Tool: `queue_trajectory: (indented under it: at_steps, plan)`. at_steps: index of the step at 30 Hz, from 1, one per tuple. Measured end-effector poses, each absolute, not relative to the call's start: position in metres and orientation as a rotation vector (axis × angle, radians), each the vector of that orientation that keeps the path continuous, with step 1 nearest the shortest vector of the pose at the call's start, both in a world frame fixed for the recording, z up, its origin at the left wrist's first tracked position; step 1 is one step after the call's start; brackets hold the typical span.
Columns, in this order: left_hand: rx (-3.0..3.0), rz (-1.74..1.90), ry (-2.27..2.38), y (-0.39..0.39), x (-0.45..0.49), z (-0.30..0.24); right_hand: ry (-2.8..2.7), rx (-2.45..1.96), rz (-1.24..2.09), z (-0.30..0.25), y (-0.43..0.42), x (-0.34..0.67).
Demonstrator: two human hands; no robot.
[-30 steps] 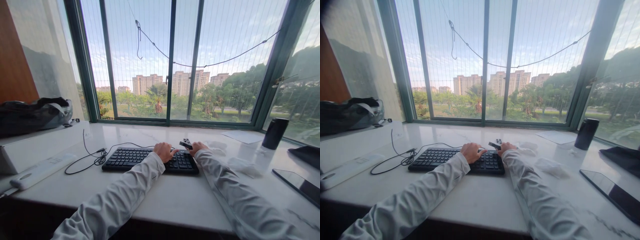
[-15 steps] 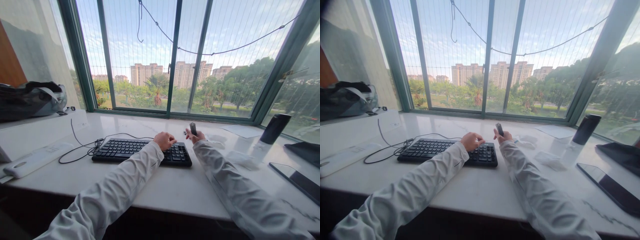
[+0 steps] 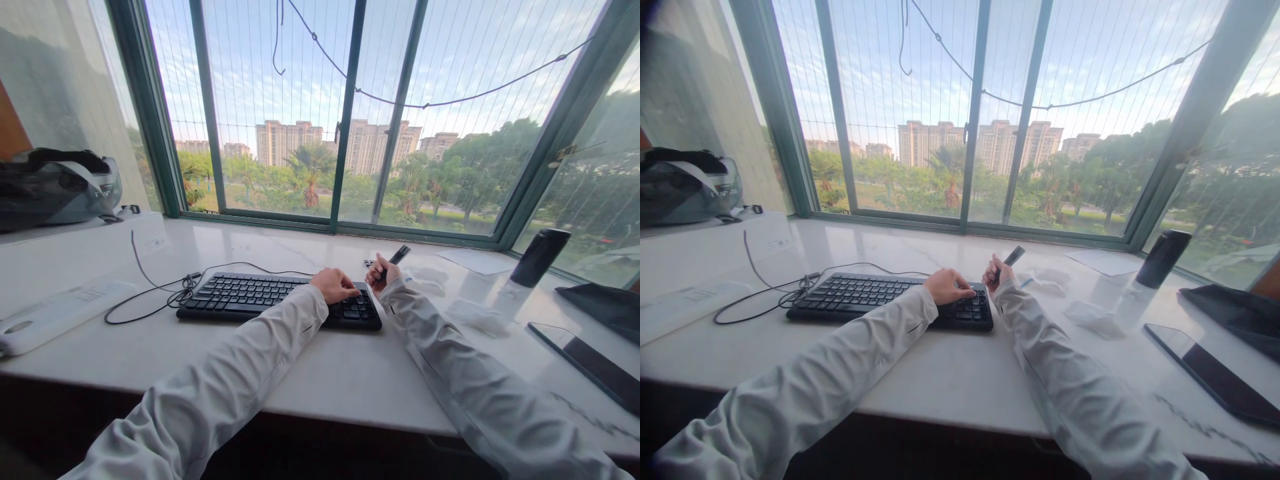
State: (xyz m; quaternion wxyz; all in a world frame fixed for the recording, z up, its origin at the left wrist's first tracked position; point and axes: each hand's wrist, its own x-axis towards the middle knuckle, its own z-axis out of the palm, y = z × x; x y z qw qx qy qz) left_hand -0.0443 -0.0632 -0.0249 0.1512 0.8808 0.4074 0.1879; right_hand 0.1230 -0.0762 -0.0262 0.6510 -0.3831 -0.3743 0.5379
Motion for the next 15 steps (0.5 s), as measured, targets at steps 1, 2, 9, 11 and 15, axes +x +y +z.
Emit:
queue_trajectory:
  at_steps: [1, 2, 9, 11, 15]
  plan:
    - [2.521, 0.523, 1.156, -0.0634, -0.0439, -0.0251, -0.878, -0.890, 1.230, -0.0255, -0.0772, 0.1230]
    - [2.508, 0.503, 1.137, -0.0633, -0.0436, -0.0254, -0.909, -0.913, 1.234, -0.0249, -0.0783, 0.1228]
    - [2.408, 0.441, 1.042, -0.0608, -0.0424, -0.0260, -0.899, -0.911, 1.311, -0.0235, -0.0844, 0.1201]
    - [2.378, 0.431, 1.057, -0.0608, -0.0419, -0.0249, -0.878, -0.901, 1.322, -0.0244, -0.0847, 0.1202]
    - [2.338, 0.424, 1.051, -0.0630, -0.0419, -0.0206, -0.794, -0.922, 1.360, -0.0278, -0.0837, 0.1195]
